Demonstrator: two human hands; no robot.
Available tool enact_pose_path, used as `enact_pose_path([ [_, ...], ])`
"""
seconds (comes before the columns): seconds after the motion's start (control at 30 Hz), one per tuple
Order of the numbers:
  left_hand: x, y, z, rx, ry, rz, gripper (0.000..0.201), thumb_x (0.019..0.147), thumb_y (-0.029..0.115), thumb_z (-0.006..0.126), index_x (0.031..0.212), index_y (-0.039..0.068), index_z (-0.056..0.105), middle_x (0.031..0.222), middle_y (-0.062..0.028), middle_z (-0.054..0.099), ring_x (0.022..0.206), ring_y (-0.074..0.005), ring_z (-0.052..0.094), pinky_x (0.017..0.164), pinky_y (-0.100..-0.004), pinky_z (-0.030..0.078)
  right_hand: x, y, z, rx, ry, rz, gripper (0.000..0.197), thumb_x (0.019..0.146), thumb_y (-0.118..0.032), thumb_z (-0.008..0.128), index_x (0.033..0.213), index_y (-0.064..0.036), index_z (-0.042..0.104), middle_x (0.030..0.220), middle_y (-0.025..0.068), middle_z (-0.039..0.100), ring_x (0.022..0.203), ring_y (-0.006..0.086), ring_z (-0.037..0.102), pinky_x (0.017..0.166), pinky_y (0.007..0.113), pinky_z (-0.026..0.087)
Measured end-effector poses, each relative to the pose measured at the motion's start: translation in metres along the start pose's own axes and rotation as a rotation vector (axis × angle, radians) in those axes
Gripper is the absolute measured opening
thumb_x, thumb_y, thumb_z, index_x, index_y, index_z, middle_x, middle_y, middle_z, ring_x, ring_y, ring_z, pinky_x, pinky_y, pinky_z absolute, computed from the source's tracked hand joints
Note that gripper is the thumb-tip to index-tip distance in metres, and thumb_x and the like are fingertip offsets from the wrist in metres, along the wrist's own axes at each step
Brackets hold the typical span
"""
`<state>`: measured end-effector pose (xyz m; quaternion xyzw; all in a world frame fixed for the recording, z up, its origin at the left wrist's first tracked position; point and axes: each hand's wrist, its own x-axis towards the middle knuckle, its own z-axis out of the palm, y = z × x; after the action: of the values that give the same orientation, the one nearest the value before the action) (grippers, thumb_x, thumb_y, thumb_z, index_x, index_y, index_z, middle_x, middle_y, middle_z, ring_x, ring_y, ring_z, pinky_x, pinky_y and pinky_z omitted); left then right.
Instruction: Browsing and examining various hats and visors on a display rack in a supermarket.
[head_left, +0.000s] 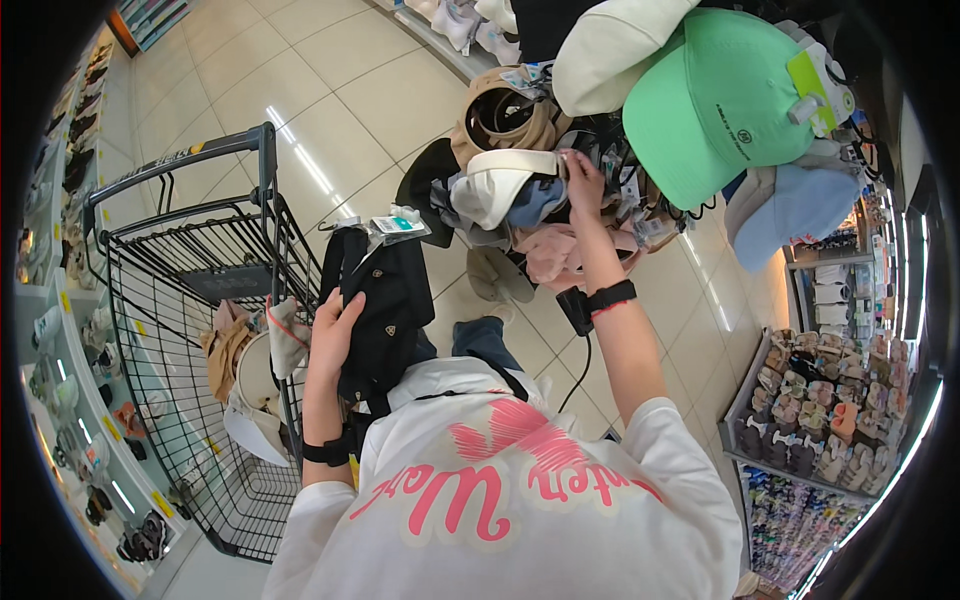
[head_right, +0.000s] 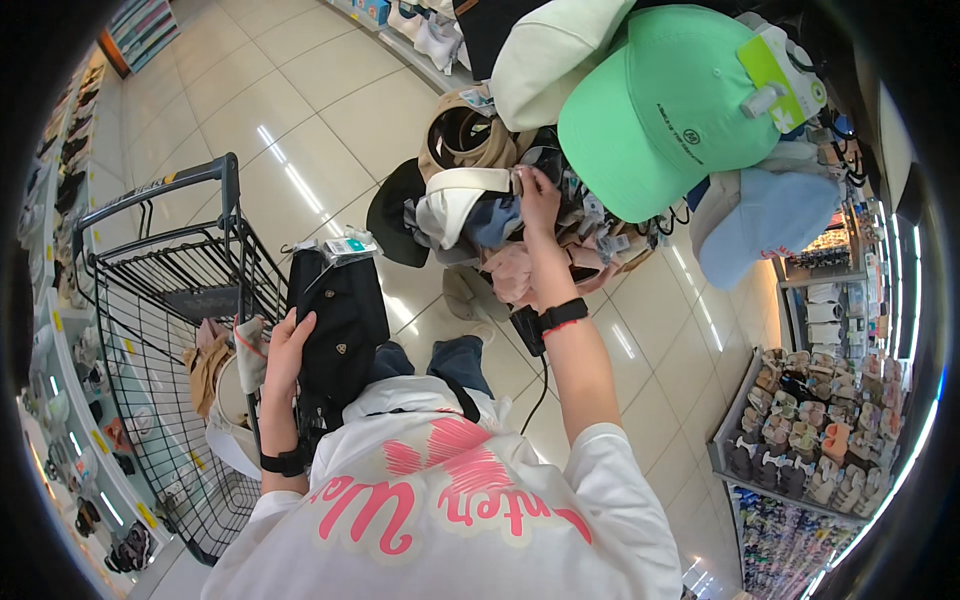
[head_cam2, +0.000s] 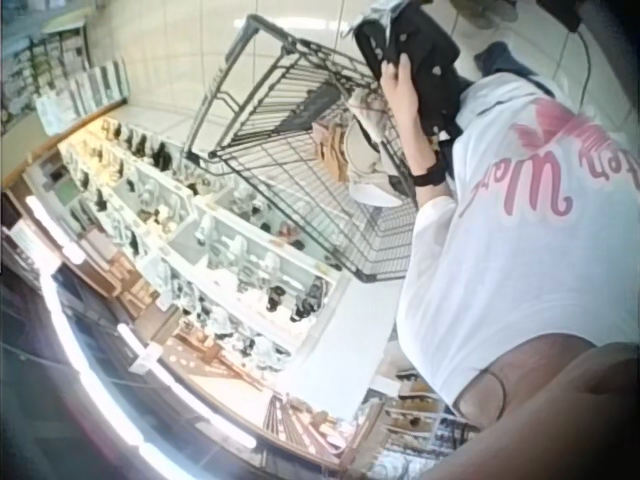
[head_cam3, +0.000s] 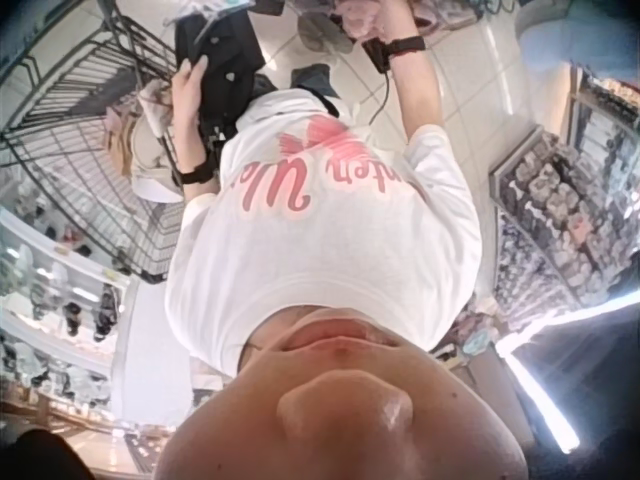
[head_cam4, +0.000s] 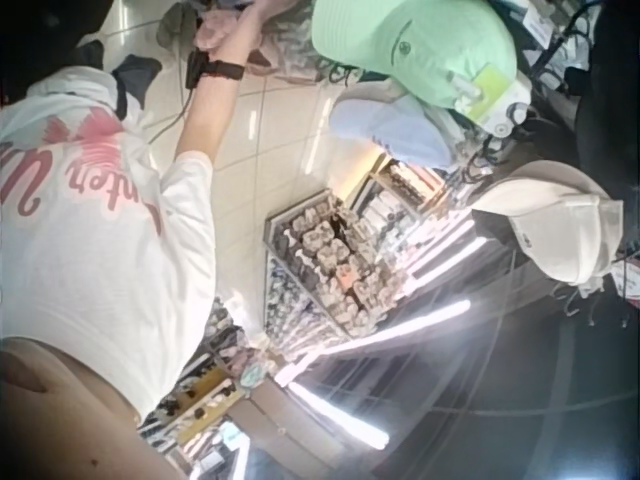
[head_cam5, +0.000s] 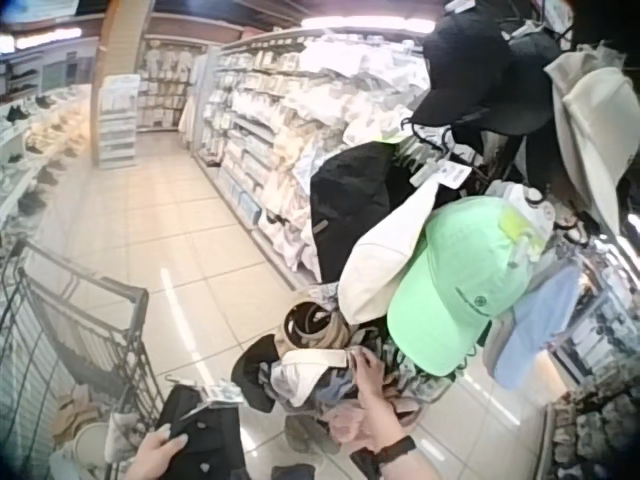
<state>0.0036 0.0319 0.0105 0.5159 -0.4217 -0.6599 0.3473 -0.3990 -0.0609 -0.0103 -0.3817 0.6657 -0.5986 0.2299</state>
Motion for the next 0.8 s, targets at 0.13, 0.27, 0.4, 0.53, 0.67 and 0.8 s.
enact_pose_path([
  [0.13, -0.001, 0.005, 0.007, 0.067, -0.012, 0.083, 0.025, 0.084, 0.018, 0.055, 0.081, -0.006, 0.058, 0.09, -0.0032, 0.049, 0.083, -0.0109, 0.046, 0.076, -0.0236, 0.035, 0.012, 0.011, 0.002, 0.108, 0.088, 0.106, 0.021, 0.087, -0.017, 0.051, 0.089, 0.0012, 0.062, 0.087, 0.0037, 0.062, 0.08, 0.01, 0.054, 0.072, 0.023, 0.041],
  [0.27, -0.001, 0.006, 0.009, 0.028, -0.047, 0.062, 0.025, 0.084, 0.018, 0.054, 0.081, -0.007, 0.056, 0.087, -0.0017, 0.046, 0.08, -0.0098, 0.045, 0.073, -0.0223, 0.035, 0.025, 0.009, 0.0, 0.251, 0.114, 0.145, 0.02, 0.088, -0.016, 0.05, 0.091, 0.001, 0.06, 0.09, 0.0039, 0.061, 0.081, 0.0108, 0.054, 0.074, 0.022, 0.04],
  [0.4, 0.001, 0.007, 0.01, 0.047, -0.047, 0.093, 0.025, 0.085, 0.018, 0.054, 0.08, -0.007, 0.056, 0.087, -0.0018, 0.046, 0.081, -0.0097, 0.045, 0.073, -0.0223, 0.035, 0.02, 0.011, -0.012, 0.361, -0.031, 0.159, 0.021, 0.089, -0.017, 0.048, 0.091, 0.0, 0.059, 0.09, 0.0034, 0.06, 0.086, 0.0116, 0.052, 0.077, 0.023, 0.038],
  [0.53, 0.001, 0.005, 0.007, 0.03, -0.01, 0.057, 0.026, 0.084, 0.018, 0.054, 0.08, -0.007, 0.057, 0.088, -0.0025, 0.048, 0.083, -0.0103, 0.046, 0.073, -0.0226, 0.035, -0.012, -0.023, -0.025, 0.248, -0.429, -0.056, 0.021, 0.09, -0.018, 0.045, 0.09, 0.0002, 0.056, 0.092, 0.0043, 0.057, 0.089, 0.0127, 0.051, 0.083, 0.024, 0.038],
  [0.67, 0.011, 0.0, 0.007, 0.052, 0.037, 0.011, 0.026, 0.084, 0.019, 0.054, 0.08, -0.007, 0.057, 0.089, -0.0043, 0.05, 0.085, -0.0116, 0.047, 0.076, -0.0238, 0.035, -0.004, -0.019, -0.044, 0.525, -0.426, 0.226, 0.017, 0.089, -0.015, 0.047, 0.091, -0.0002, 0.055, 0.091, 0.0051, 0.057, 0.088, 0.0136, 0.052, 0.083, 0.025, 0.039],
  [0.8, 0.017, 0.008, 0.016, 0.029, -0.026, 0.051, 0.027, 0.084, 0.02, 0.055, 0.081, -0.007, 0.058, 0.089, -0.0048, 0.05, 0.086, -0.0127, 0.047, 0.078, -0.0246, 0.035, 0.007, -0.018, -0.039, 0.447, -0.395, 0.257, 0.018, 0.089, -0.017, 0.048, 0.09, -0.0008, 0.057, 0.089, 0.005, 0.059, 0.086, 0.0126, 0.053, 0.081, 0.024, 0.039],
])
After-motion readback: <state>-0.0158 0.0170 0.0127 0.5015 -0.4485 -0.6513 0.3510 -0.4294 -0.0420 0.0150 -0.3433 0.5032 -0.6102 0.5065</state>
